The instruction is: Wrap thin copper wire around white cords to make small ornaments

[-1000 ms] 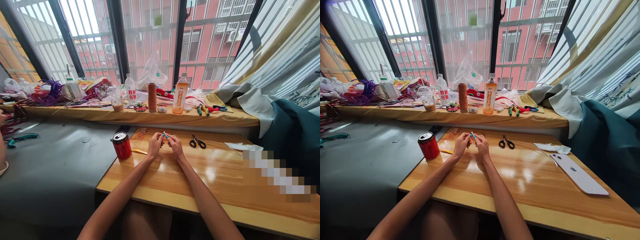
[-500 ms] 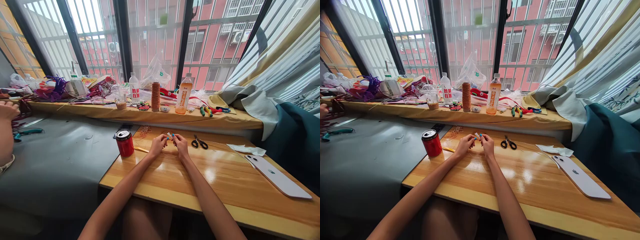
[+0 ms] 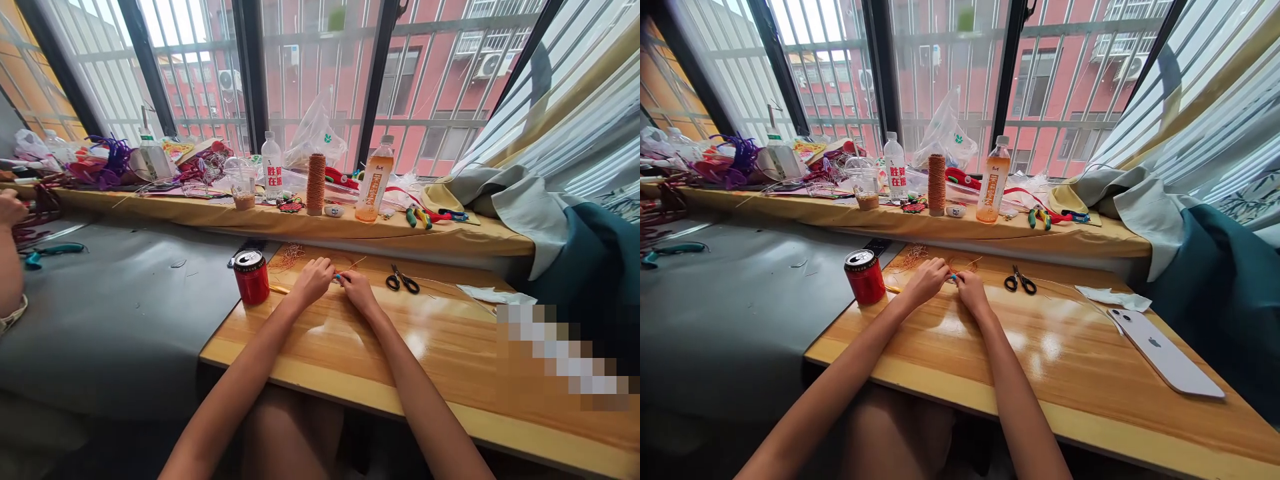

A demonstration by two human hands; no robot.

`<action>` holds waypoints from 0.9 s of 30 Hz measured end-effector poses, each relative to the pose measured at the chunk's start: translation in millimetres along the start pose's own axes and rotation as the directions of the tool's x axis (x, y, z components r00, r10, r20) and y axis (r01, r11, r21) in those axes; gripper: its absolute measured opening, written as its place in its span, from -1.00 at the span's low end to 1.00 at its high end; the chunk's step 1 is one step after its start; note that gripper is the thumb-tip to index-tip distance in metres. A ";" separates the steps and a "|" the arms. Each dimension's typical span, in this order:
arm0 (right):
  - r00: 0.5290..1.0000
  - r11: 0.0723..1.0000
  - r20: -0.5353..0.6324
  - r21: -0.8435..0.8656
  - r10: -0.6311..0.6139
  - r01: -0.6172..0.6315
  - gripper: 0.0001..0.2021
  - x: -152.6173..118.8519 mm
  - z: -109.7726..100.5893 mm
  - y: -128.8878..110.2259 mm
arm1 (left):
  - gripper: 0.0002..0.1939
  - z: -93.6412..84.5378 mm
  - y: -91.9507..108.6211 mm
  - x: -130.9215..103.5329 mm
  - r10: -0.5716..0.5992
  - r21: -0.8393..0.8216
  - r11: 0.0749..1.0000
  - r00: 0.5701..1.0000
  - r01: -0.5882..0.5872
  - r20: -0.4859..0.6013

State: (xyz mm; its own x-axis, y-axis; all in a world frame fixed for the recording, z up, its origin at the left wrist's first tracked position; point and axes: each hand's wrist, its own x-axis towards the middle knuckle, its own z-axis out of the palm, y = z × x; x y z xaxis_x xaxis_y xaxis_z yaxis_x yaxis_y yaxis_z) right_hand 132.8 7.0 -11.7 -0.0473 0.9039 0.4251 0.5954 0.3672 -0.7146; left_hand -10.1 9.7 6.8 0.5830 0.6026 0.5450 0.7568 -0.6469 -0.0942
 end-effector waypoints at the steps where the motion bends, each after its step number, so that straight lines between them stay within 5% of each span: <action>1: 1.000 1.000 -0.008 -0.017 0.002 -0.002 -0.84 -0.2 0.9 -0.6 | -0.74 -1.5 3.7 0.0 0.006 0.030 1.000 1.000 -0.006 0.001; 4: 0.999 0.998 -0.047 -0.050 0.024 -0.027 -0.80 -0.4 2.3 -1.6 | -0.74 -1.3 12.8 0.2 -0.027 0.005 1.000 1.000 0.027 -0.004; 7: 0.988 0.996 -0.121 -0.007 0.090 -0.092 -0.73 -0.1 0.5 -1.3 | -0.76 4.8 16.2 0.9 -0.150 -0.220 0.965 0.988 0.142 -0.021; 12: 0.965 0.963 -0.158 0.208 0.208 -0.173 -0.63 1.8 -8.4 -0.6 | -0.81 17.7 8.9 3.2 -0.255 -0.695 0.687 0.966 0.213 0.043; 14: 0.979 0.972 -0.127 0.191 0.161 -0.135 -0.65 2.1 -11.4 -1.4 | -0.81 19.7 2.7 3.3 -0.274 -0.686 0.678 0.957 0.264 0.097; 16: 0.996 0.994 -0.072 0.100 0.057 -0.049 -0.74 1.6 -11.9 -2.6 | -0.81 18.2 -3.1 2.5 -0.266 -0.575 0.770 0.958 0.276 0.103; 19: 0.996 0.997 0.049 -0.029 -0.070 0.072 -0.84 -0.3 -6.0 -2.8 | -0.80 10.5 -6.0 0.4 -0.143 -0.299 0.942 0.988 0.154 0.057; 22: 0.995 0.997 0.078 -0.040 -0.056 0.059 -0.84 -1.7 3.5 -0.4 | -0.80 3.2 -0.4 -0.8 0.015 -0.110 0.994 0.997 -0.008 0.071; 27: 0.998 0.998 -0.006 0.020 0.062 -0.062 -0.80 0.5 7.0 7.0 | -0.82 9.2 16.5 -0.8 -0.021 -0.344 0.939 0.999 0.008 -0.033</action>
State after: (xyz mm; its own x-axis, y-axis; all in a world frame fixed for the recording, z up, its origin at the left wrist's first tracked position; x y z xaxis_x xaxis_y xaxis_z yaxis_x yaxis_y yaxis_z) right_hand 131.3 11.6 -20.5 -0.0060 0.9236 0.3832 0.5813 0.3151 -0.7502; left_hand 4.7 2.8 -2.8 0.5567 0.6002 0.5743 0.6137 -0.7631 0.2026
